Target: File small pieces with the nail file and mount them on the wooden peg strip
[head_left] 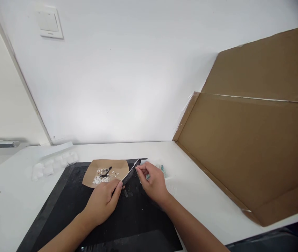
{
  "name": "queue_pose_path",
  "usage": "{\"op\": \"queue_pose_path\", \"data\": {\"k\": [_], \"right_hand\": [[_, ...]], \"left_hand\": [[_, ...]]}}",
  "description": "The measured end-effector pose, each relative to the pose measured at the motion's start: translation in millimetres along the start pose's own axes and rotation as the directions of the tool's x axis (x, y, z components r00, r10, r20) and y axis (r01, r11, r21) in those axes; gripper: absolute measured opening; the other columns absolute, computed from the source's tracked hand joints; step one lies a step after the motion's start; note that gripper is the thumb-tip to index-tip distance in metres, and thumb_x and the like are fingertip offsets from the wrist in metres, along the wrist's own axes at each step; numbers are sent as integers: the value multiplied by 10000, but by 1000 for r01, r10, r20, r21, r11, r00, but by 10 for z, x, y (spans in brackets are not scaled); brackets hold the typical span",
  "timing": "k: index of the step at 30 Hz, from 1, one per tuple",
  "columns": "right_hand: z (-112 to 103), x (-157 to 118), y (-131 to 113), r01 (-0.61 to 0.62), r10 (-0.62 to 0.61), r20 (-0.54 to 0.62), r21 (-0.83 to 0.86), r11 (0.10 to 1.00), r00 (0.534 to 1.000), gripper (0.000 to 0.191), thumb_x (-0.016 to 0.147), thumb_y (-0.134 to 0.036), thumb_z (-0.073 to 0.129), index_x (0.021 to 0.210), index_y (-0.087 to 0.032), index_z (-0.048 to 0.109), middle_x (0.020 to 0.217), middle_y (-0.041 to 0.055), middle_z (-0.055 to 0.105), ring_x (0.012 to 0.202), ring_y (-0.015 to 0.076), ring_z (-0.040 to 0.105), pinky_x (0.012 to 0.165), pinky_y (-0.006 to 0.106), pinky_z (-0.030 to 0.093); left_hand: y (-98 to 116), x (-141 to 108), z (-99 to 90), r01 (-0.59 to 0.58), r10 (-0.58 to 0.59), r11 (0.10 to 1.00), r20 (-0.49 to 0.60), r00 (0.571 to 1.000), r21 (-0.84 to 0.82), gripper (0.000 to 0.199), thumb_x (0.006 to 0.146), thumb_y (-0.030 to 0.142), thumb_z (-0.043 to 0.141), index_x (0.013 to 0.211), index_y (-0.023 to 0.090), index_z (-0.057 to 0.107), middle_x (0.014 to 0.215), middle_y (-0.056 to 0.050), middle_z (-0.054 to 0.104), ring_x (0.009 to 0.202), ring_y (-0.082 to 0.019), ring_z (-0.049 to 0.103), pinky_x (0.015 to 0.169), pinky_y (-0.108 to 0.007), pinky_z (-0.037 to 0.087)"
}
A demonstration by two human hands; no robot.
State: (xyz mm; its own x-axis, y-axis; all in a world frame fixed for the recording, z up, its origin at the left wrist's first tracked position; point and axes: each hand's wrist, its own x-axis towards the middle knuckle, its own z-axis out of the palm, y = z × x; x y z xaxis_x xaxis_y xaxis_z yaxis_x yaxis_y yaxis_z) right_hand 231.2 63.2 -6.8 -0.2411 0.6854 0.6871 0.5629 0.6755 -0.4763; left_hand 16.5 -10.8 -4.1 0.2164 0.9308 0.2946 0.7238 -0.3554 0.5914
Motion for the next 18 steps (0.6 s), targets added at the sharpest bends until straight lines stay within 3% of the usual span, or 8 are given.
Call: {"op": "queue_pose_path", "data": {"k": [5,14,18], "right_hand": [[70,-82,-137,122,-115,116,-47,991,987,194,1031,-330,580,877,-232,646,712,-6,672,660,160,614,671,292,411],[-19,24,45,-46,45,-60,-6,999,997,223,1033,-351,562,864,-231,644,757,7,702,653,159,632,651,286,463],[24,-42,-80,77,-76,72,-14,997,995,209,1032,-334,568,868,-233,650,710,-1,672,660,164,618,670,291,433]], "left_hand": [[-2,5,0,-14,14,1000,-43,999,-5,485,1096,456,325,894,217,695,748,-64,714,709,-232,681,716,-316,487],[26,9,-16,-15,12,999,-64,998,-44,452,1080,448,376,853,224,695,752,-63,724,696,-228,677,695,-307,484],[24,7,-12,-13,10,999,-68,998,-39,456,1082,452,371,874,221,704,746,-66,721,695,-230,680,695,-309,486]]}}
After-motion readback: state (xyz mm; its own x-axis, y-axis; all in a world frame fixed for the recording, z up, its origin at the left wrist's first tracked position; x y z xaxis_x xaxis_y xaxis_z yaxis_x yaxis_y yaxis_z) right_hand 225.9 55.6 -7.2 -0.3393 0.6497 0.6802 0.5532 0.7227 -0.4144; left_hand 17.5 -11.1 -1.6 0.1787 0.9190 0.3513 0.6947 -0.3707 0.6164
